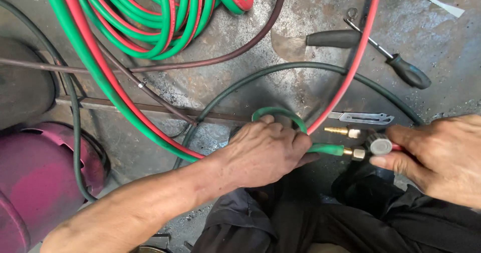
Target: Connecting fuel and oxygen hoses to a cutting torch assembly on a workshop floor.
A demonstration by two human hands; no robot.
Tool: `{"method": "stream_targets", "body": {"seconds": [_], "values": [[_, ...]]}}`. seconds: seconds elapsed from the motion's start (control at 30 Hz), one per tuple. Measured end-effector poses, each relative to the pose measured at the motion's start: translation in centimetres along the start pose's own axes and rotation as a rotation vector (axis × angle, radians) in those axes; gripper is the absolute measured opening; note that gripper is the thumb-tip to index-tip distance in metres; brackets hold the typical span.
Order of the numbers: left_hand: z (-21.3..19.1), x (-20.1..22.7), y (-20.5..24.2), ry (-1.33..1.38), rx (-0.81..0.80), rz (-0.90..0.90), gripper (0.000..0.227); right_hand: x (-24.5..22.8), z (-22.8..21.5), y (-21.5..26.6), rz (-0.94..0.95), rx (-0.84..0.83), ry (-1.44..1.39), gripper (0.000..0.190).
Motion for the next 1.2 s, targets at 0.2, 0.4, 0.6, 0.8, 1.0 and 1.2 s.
{"method": "stream_targets", "body": {"seconds": [0.2, 0.4, 0.6, 0.8, 1.0, 1.2], "values": [[-0.8, -0.3, -0.6, -0.277, -0.023, 0.139, 0.028, 1.0, 7.0, -2.1, 0.023, -0.420, -0.607, 0.038], [-3.8, -0.7, -2.6, -0.116, 0.156, 0.139, 0.027, 3.5, 9.8, -4.2, -0.017, -0.299, -0.620, 0.049], [-4.1, -3.4, -3.2, 0.378, 0.107, -0.054, 0.026, 1.2, -2.2, -1.2, -0.011, 0.165, -0.098, 0.037], [4.8, -0.7, -0.5, 1.058, -0.776, -0.361, 0.035, -2.5, -5.3, 4.2, -0.451, 0.793, 0.029, 0.031], [8.8, 2.4, 1.3, 1.278, -0.812, -0.304, 0.036, -4.7, -2.9, 5.4, -0.586, 0.913, 0.038, 0.039], [7.7, 1.6, 1.3, 0.347, -0.304, -0.168, 0.037, -0.8, 10.5, 1.7, -0.524, 0.877, -0.113, 0.048]]}}
Point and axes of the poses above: each hand's wrist, its own y-axis away from the middle knuckle, its own z-axis out of the palm, x = y × z, the point moved 10 cm from there along -y, towards the middle knuckle, and after that the axes turned 1 degree about -y, right-handed, at the moved point
